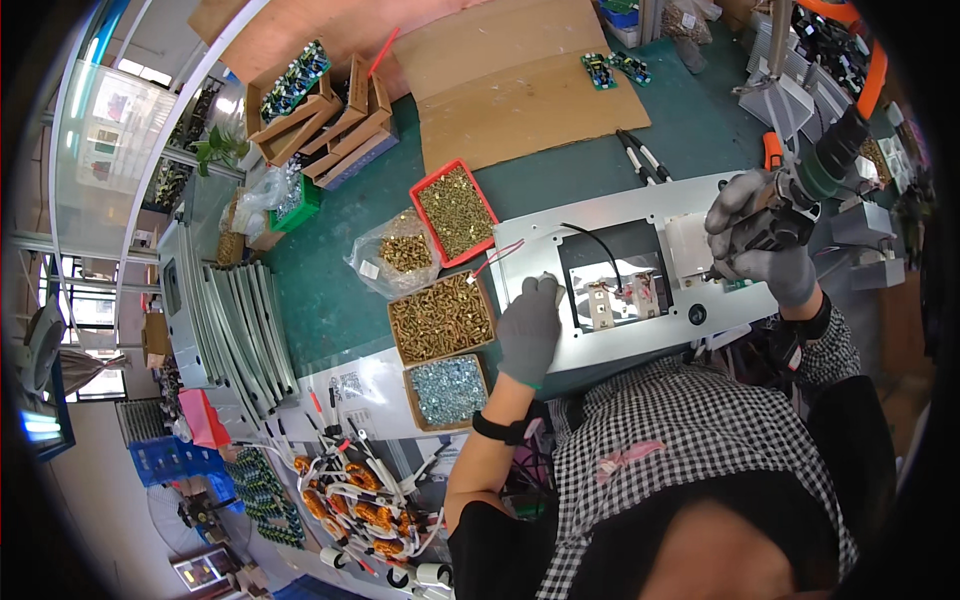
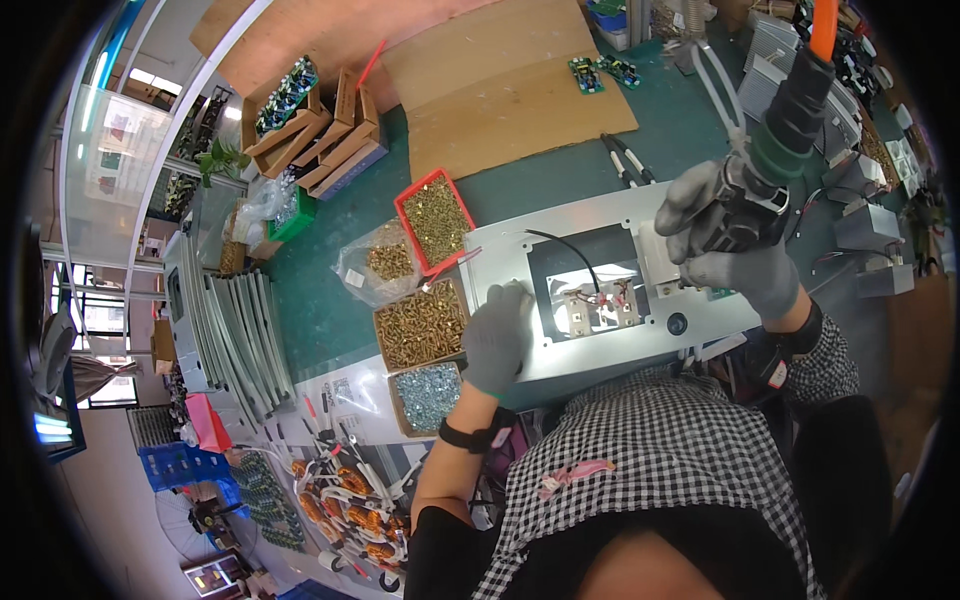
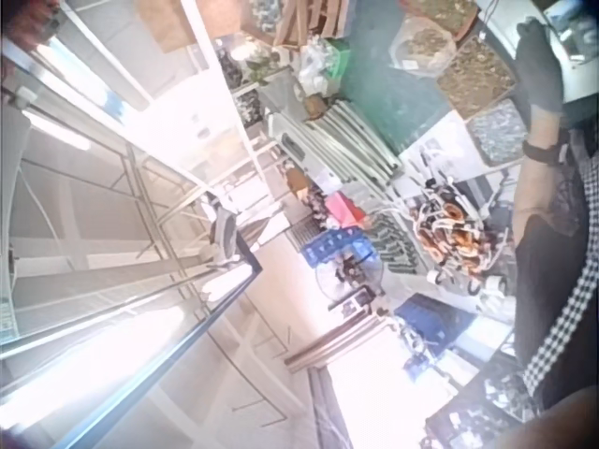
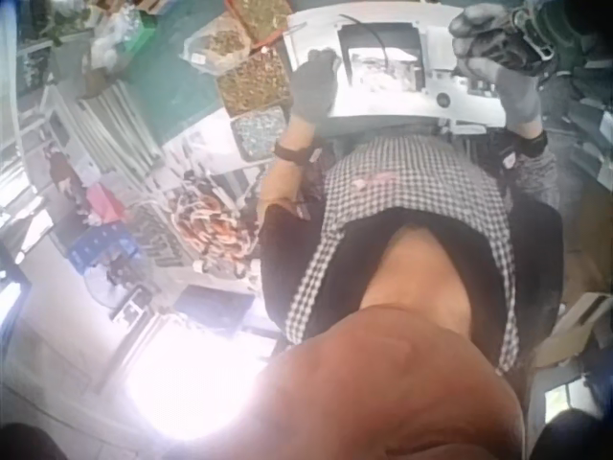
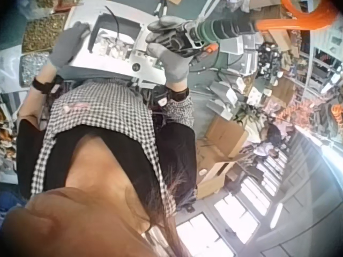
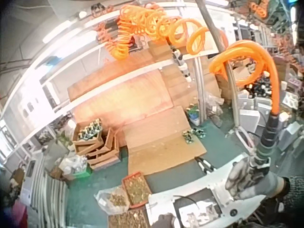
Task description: Assemble electronic parts into a metal housing using electric screwdrivers.
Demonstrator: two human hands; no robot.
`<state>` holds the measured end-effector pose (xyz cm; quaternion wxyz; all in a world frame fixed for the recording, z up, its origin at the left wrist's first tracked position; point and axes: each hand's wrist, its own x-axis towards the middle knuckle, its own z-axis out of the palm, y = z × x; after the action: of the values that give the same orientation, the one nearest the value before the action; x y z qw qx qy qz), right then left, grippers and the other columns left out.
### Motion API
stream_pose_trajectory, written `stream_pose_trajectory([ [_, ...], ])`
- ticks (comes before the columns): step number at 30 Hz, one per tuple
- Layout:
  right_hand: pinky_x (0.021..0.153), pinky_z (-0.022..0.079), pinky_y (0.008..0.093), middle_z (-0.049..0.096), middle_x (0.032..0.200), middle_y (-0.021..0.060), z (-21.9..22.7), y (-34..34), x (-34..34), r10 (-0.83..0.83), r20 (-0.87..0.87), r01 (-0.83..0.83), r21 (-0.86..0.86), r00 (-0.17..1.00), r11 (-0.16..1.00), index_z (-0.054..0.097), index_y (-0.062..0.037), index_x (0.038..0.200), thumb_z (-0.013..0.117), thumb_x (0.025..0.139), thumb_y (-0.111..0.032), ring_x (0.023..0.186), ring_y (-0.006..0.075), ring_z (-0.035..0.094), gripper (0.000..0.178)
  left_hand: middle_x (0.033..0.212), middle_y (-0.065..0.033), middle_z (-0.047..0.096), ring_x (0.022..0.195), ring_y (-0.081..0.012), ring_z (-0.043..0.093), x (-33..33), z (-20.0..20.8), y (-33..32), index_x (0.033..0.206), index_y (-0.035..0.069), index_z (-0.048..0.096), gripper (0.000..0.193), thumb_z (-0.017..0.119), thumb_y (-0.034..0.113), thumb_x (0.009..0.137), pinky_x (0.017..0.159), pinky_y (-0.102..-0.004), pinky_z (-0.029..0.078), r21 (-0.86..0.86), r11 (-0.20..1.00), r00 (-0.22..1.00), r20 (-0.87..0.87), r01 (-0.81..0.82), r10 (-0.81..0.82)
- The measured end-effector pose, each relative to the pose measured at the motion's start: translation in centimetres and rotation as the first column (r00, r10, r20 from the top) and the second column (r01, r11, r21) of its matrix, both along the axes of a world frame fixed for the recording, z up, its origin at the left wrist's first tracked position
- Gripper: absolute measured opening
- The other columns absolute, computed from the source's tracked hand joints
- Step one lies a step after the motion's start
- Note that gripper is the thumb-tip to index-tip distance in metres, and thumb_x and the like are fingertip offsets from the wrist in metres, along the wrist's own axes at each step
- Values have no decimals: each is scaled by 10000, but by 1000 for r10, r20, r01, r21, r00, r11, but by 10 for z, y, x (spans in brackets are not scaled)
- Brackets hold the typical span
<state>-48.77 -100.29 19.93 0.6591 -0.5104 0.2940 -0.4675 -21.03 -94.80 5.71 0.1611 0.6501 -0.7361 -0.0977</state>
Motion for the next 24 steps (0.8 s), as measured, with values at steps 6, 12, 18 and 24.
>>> stream_pose_trajectory([
  [6,663,490,259,585,964,121,-4,3,2,97,49,-95,-38,994,995,500,-4,1065,616,575,135,761,147,579,523,862,-95,572,675,-293,607,2,6,1,999,99,587,194,494,212,873,567,-379,482,30,1000,999,44,5,-6],
  [12,669,487,271,582,967,119,-10,4,1,146,74,-143,-52,986,988,485,7,1065,631,595,131,765,161,582,508,874,-106,594,692,-267,615,10,13,2,1002,74,589,156,526,122,867,575,-336,472,-216,956,970,-184,-198,160],
  [18,540,493,278,561,931,129,-12,8,-1,88,61,-87,-22,994,996,476,-16,1028,626,564,106,728,173,584,502,724,-39,536,583,-118,511,63,-13,2,1033,33,568,202,485,106,864,492,-250,402,100,906,592,-726,-412,349],
  [24,521,487,273,562,928,133,-13,12,-2,98,34,-97,-37,995,995,466,-17,1043,616,561,108,731,174,582,520,649,57,404,453,-28,325,130,-31,-35,1029,34,555,225,465,187,890,360,-198,245,417,769,132,-834,-484,536],
])
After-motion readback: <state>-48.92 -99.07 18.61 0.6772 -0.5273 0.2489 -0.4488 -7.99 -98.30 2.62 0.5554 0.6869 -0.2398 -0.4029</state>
